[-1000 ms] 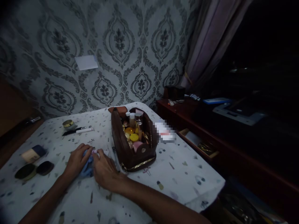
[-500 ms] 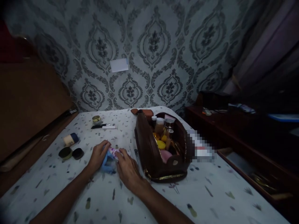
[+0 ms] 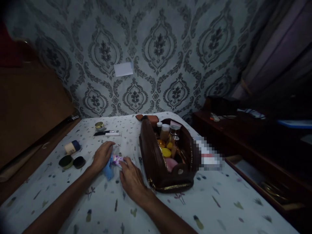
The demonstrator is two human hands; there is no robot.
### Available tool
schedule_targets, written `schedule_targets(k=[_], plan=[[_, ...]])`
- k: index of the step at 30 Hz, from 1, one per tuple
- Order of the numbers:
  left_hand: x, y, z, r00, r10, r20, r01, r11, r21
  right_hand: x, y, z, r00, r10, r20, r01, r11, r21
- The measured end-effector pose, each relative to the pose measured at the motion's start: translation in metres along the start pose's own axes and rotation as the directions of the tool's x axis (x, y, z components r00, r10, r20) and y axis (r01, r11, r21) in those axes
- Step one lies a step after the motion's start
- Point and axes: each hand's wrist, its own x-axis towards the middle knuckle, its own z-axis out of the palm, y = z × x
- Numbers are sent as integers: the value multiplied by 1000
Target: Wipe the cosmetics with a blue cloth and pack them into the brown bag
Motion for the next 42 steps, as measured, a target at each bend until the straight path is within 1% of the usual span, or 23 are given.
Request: schedule_targets(k=[4,6,8,11,13,16,18,21,24,27,30,33,37,40,42], plan=[[33,-8,-1,999,-31,42,24,987,156,-1,-2,-3,1000,4,20,-4,1000,4],[46,-12,0,997,-44,64,29,976,218,-2,-5,-6,999,19,38,-19,1000,-4],[54,-14,1,995,-46,94,19,964,265,-3,-8,-11,999,19,43,-19,1000,-5],[58,-14,-2,988,-33,148,-16,950,312,-4,-10,-18,999,5,51,-6,1000,9],[57,-13,-7,987,-34,157,-23,938,346,-5,-11,-21,998,9,65,-9,1000,12],[52,-10,-13,990,-52,132,-5,919,395,-5,-12,-23,996,24,89,-24,1000,-2],[49,-8,-15,991,-48,124,-9,905,426,-4,-13,-25,994,33,103,-31,999,-14],[42,-8,-12,982,-5,190,-81,893,443,-4,-13,-27,992,35,121,-33,999,-19],[33,-9,-11,963,27,268,-139,903,406,-6,-13,-27,994,29,109,-29,1000,-7],[23,-10,-13,956,46,288,-157,914,373,-7,-13,-27,996,24,83,-25,1000,7],[15,-11,-17,955,48,291,-156,921,358,-6,-13,-27,994,37,103,-36,999,-12],[8,-8,-21,961,6,276,-109,926,361,-5,-13,-28,992,39,120,-37,999,-15],[-1,-5,-24,970,-56,236,-31,937,348,-5,-12,-27,996,20,84,-22,1000,21],[-8,-7,-24,990,-45,136,9,966,257,-5,-10,-24,997,-6,73,4,1000,27],[-13,-12,-24,997,-38,70,23,979,202,-5,-10,-24,995,-60,75,58,998,18]])
